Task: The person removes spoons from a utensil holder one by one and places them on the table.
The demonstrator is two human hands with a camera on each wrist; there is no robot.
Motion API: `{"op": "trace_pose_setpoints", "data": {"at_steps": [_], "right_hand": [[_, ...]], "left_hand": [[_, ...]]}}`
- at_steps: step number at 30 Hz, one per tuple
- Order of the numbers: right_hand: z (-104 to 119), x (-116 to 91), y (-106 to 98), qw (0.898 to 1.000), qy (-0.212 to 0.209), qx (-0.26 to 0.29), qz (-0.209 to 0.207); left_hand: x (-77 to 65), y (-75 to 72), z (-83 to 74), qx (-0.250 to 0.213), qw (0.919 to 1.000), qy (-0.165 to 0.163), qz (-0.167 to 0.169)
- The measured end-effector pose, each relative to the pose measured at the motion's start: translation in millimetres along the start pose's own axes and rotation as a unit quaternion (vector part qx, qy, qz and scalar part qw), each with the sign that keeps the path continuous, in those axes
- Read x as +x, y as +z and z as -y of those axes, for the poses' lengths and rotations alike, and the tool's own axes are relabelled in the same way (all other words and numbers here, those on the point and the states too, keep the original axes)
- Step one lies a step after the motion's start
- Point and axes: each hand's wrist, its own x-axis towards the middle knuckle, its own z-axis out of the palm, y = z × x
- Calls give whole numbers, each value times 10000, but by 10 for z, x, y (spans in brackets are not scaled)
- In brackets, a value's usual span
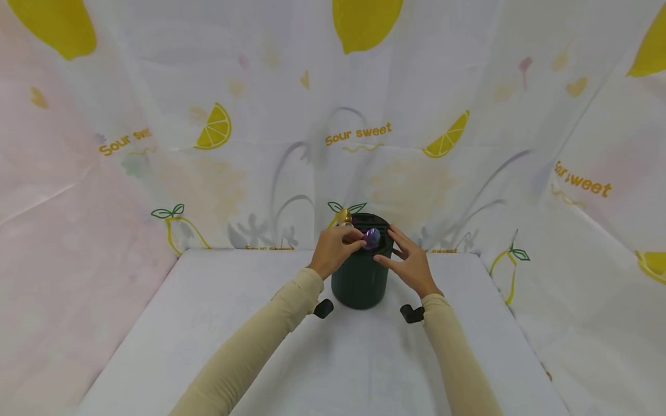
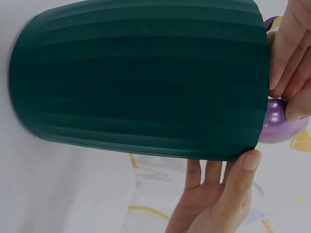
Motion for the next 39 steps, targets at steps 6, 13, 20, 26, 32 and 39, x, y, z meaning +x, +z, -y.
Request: {"op": "trace_pose_setpoints", "data": {"at_steps": [6,13,20,26,32,39], "right_hand": [[296,-34,-12,9999,51,-37,108],[360,-52,-37,9999,32,-93,109],[340,-52,-17,9998,-28,-104,136],[325,-48,-14,9999,9,-66,125],[332,-42,-15,9999,1,-67,149],[355,-52,-13,9999,22,2,152]], "left_hand": [[9,-31,-3,-318,9991,-254,69],[38,-27,-36,-614,9974,-315,200],[24,10,-55,-28,9994,-335,-101],[27,27,-90,-29,9985,-513,-165],[22,57,-116,-247,9978,-592,-143],[27,108,-90,-124,9988,-464,-71]]}}
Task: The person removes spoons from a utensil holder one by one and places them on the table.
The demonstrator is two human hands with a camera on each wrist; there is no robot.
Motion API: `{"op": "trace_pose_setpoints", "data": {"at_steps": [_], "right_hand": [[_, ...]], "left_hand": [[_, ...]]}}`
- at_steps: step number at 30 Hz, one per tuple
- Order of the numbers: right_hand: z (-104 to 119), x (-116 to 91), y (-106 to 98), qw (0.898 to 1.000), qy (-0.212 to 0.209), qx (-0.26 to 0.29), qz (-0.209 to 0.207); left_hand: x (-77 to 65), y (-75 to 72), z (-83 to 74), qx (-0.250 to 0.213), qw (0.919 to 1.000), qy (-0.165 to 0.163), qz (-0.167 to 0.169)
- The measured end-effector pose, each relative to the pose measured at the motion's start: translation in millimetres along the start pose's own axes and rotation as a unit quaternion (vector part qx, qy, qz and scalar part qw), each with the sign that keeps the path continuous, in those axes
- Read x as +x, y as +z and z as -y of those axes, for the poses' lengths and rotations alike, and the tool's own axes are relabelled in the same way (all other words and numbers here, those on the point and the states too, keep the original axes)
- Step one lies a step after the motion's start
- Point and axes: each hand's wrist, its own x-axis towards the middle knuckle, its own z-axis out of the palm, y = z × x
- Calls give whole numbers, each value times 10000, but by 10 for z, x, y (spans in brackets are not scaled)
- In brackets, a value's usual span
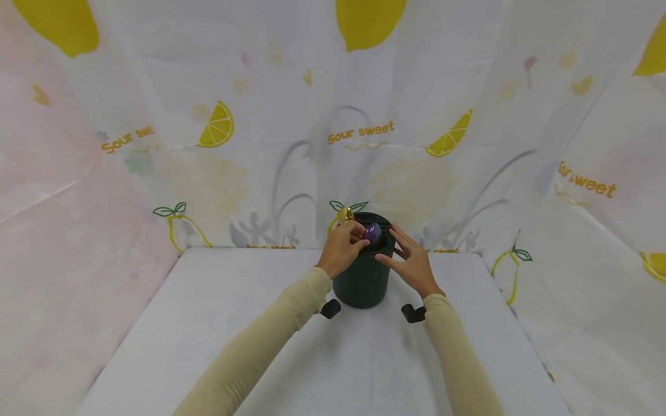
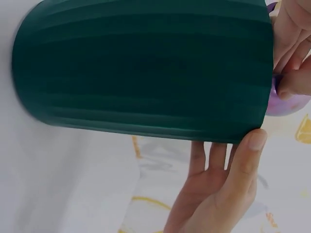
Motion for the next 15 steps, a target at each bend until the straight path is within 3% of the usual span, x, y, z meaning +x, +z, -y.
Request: {"op": "trace_pose_setpoints", "data": {"at_steps": [9,15], "right_hand": [[-5,2,17,9999,38,-137,7],[-7,2,5,9999,28,-161,-8]], "left_hand": [[-12,-60,-2,-189,9995,-225,-101],[27,-139,-35,-327,9990,-76,-301]]}}
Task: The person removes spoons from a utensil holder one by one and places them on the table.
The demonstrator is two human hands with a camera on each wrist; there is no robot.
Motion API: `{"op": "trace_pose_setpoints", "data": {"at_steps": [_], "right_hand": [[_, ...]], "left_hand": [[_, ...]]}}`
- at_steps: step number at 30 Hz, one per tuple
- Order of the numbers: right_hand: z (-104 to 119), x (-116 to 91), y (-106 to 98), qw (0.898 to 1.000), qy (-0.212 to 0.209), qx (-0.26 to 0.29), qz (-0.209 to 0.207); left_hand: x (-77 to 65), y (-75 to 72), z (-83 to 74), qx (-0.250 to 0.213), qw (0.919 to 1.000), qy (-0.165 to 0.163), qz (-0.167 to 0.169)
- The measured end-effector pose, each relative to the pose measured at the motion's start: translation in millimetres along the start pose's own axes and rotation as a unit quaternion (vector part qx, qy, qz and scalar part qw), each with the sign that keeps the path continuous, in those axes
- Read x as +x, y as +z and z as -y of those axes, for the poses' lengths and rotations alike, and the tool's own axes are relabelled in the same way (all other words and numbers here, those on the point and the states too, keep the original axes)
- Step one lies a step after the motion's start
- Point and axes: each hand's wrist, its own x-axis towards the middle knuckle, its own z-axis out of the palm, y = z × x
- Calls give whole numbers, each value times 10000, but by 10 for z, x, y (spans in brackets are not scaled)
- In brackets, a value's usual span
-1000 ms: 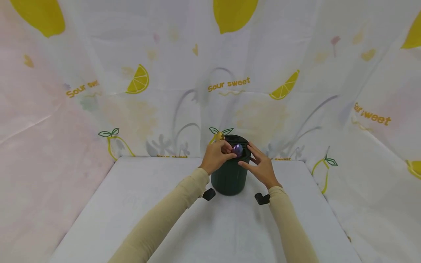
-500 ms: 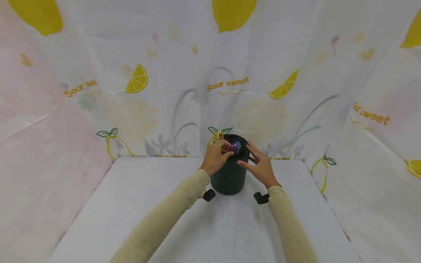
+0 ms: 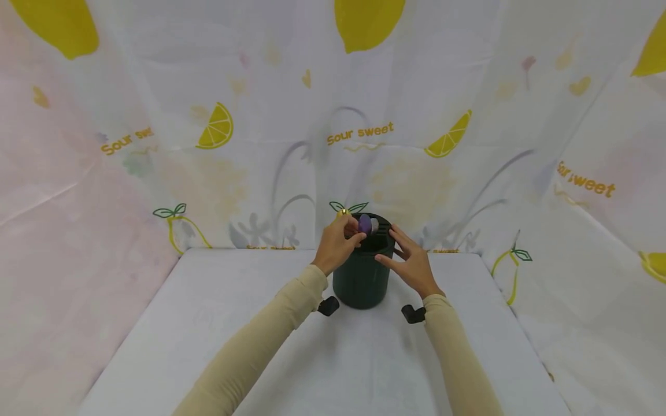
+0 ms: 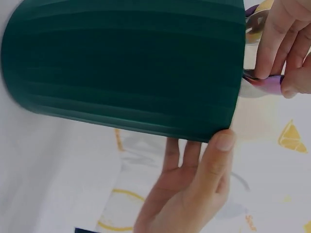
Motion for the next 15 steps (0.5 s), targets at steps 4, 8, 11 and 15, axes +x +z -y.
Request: {"op": "trace_pose_setpoints", "data": {"at_steps": [4,8,11,15], "right_hand": [[16,1,-8,10000,-22,22,-22],[17,-1,-10,9999,-11,102,4],[4,-3,-5,9999,38,158,36],[2,-3,-4,9998,62,175,59]], "left_hand": [[23,-42,-7,-358,9994,-16,-7],[25,-51,39,-1258,9918,-172,130],[20,-70,66,-1984,9793,-321,227],[21,-130,60,-2523,9662,-420,308]]}}
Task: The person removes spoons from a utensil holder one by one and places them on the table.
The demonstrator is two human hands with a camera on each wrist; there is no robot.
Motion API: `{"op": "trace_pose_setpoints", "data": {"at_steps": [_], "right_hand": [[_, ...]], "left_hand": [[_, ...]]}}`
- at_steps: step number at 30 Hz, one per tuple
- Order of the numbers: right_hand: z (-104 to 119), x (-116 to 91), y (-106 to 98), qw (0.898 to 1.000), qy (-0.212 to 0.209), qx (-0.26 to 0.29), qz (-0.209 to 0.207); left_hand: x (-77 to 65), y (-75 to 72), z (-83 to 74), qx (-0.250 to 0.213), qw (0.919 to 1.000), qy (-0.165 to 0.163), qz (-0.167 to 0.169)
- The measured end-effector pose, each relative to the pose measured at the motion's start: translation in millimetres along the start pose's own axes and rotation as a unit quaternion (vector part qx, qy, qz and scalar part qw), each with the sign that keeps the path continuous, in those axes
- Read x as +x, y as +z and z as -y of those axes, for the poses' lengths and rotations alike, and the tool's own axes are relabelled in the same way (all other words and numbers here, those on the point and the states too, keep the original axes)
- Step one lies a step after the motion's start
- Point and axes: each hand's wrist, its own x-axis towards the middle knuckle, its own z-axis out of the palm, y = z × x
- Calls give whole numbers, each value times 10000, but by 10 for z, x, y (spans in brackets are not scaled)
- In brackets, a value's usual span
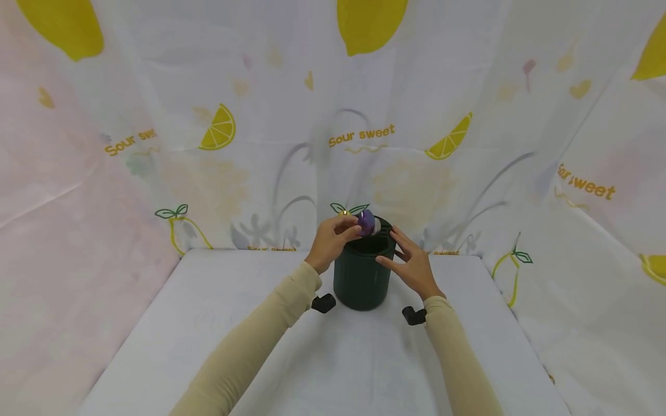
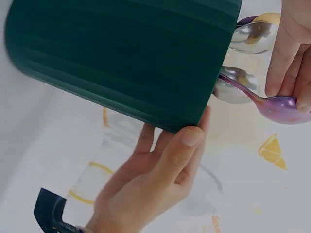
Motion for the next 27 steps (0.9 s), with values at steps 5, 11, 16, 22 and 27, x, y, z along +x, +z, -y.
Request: {"op": "trace_pose_setpoints", "data": {"at_steps": [5,11,16,22,27], "right_hand": [[7,4,-3,10000,38,-55,11],[13,0,-7,10000,57,-60,20],[6,0,-8,10000,31,-63,21],[11,0,3,9999,56,-95,0],[35,-10,11,9996,207,-199,-27]], "left_hand": [[9,-68,-44,-303,9995,50,54],[10,-128,-95,-222,9997,22,-29],[-14,-161,-292,-251,9996,133,-5],[-100,-237,-606,-547,9975,412,-149],[-47,-328,-591,-1067,9922,589,-278]]}}
